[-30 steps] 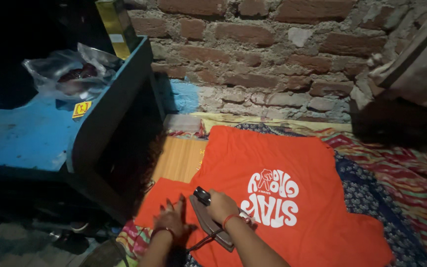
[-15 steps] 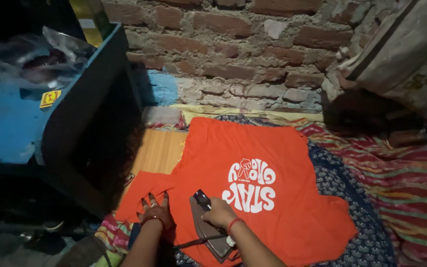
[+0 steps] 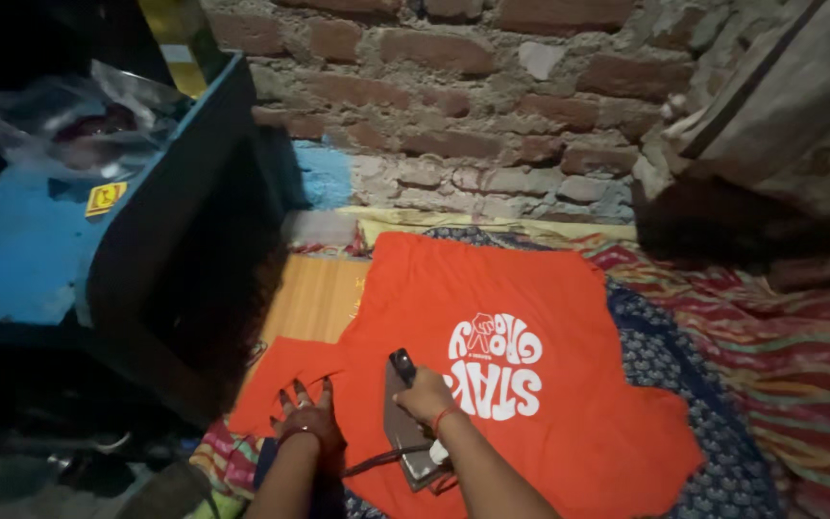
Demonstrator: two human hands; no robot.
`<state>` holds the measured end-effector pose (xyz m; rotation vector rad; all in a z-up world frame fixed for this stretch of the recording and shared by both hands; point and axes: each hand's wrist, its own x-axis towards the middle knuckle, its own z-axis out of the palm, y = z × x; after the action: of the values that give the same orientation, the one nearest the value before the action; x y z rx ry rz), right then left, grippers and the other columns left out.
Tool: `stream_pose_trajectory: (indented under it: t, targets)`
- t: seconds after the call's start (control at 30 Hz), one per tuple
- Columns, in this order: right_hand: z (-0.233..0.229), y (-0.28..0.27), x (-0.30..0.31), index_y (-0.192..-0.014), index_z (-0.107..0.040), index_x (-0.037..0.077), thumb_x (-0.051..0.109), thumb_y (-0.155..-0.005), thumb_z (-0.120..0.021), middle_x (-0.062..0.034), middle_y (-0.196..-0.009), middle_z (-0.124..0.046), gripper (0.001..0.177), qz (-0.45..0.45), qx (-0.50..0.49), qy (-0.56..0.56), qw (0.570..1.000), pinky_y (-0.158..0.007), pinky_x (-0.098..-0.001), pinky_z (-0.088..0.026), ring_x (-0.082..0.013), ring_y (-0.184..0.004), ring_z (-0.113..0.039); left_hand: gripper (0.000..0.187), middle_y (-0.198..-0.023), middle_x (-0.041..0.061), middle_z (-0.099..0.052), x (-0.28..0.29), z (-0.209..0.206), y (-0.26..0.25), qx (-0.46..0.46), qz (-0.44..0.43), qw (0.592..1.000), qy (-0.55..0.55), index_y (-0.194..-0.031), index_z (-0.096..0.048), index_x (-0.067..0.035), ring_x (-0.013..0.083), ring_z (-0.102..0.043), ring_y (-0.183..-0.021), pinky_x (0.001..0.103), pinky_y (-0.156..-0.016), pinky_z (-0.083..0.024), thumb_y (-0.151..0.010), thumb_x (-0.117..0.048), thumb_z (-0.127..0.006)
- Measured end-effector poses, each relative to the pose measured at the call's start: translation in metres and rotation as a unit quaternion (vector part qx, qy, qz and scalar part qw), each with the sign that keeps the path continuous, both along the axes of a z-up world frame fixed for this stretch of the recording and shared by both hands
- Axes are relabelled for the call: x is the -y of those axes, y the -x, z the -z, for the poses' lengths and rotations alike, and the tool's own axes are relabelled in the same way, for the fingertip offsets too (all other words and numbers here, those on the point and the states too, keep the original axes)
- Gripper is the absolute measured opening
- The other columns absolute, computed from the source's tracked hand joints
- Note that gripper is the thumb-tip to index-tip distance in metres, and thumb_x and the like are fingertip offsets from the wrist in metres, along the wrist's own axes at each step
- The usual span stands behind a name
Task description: The person irons an orange t-shirt on a bed using an electric iron. They smooth the fabric, flip the shirt to iron the front graphic, and then fold the shirt.
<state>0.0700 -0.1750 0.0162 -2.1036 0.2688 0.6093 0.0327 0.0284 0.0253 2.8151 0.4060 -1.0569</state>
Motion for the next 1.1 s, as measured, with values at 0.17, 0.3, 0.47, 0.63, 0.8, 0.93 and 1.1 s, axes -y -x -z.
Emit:
stream_pose_trajectory:
  t: [0.17,0.3,0.47,0.63,0.8,0.93,1.1]
  targets:
    - [0.011,0.018,0.007,-0.100,-0.059,0.000,0.014,-0.084,-0.079,-0.0084,-0.064,-0.063,0.030,-0.026,0.006,-0.015,1.000,-0.041,-0.0351,-0.048,-0.0202,-0.047,-0.062,0.109,-0.172,0.018,0.014,-0.006,0.016,-0.005,0.018,-0.004,1.000,0.006,-0.165,0.001,-0.036,0.0458,0.003,-0.158,0.065,-0.122,-0.017,-0.088,-0.048,-0.075]
    - [-0.007,0.033,0.008,-0.101,-0.055,0.001,0.014,-0.085,-0.078,-0.0067,-0.062,-0.059,0.031,-0.018,-0.038,-0.035,0.999,-0.039,-0.0341,-0.045,-0.0169,-0.045,-0.058,0.113,-0.173,0.016,0.012,-0.005,0.022,-0.003,0.013,-0.002,1.000,0.000,-0.166,0.001,-0.037,0.0456,0.001,-0.158,0.065,-0.122,-0.020,-0.086,-0.051,-0.077]
    - [-0.033,0.030,0.002,-0.104,-0.056,0.004,0.019,-0.087,-0.076,-0.0066,-0.060,-0.055,0.030,0.011,-0.050,-0.057,0.997,-0.038,-0.0356,-0.039,-0.0176,-0.043,-0.052,0.111,-0.174,0.016,0.012,-0.003,0.005,-0.005,-0.010,-0.004,1.000,0.004,-0.166,0.001,-0.037,0.0451,0.001,-0.159,0.063,-0.123,-0.019,-0.088,-0.054,-0.076]
    - [-0.025,0.002,-0.008,-0.109,-0.062,0.004,0.024,-0.085,-0.079,-0.0071,-0.063,-0.063,0.035,0.038,0.003,-0.018,0.999,-0.042,-0.0359,-0.046,-0.0185,-0.046,-0.059,0.113,-0.174,0.015,0.011,0.003,-0.009,-0.001,-0.007,0.000,1.000,-0.015,-0.166,0.003,-0.036,0.0425,0.001,-0.160,0.060,-0.124,-0.019,-0.088,-0.050,-0.078]
    - [0.022,-0.018,-0.007,-0.112,-0.063,0.003,0.028,-0.083,-0.084,-0.0089,-0.073,-0.066,0.044,0.062,0.038,-0.017,0.997,-0.047,-0.0352,-0.050,-0.0173,-0.052,-0.062,0.113,-0.174,0.016,0.012,0.004,-0.012,0.002,-0.016,0.002,1.000,-0.017,-0.166,0.005,-0.035,0.0424,0.002,-0.159,0.059,-0.124,-0.019,-0.089,-0.049,-0.076]
    - [0.047,-0.012,0.002,-0.114,-0.063,0.001,0.032,-0.081,-0.089,-0.0098,-0.082,-0.068,0.052,0.060,0.142,0.023,0.988,-0.050,-0.0342,-0.052,-0.0153,-0.058,-0.063,0.113,-0.173,0.016,0.014,0.002,-0.006,-0.002,-0.016,-0.004,1.000,-0.010,-0.166,0.006,-0.037,0.0439,0.005,-0.159,0.060,-0.124,-0.020,-0.089,-0.052,-0.076]
    - [0.017,0.020,0.008,-0.116,-0.058,0.005,0.028,-0.084,-0.082,-0.0115,-0.074,-0.064,0.046,0.135,0.015,-0.063,0.989,-0.044,-0.0378,-0.047,-0.0194,-0.049,-0.058,0.115,-0.174,0.015,0.014,-0.001,0.009,-0.002,-0.001,0.002,1.000,-0.012,-0.166,0.005,-0.037,0.0427,0.005,-0.160,0.061,-0.124,-0.018,-0.087,-0.054,-0.077]
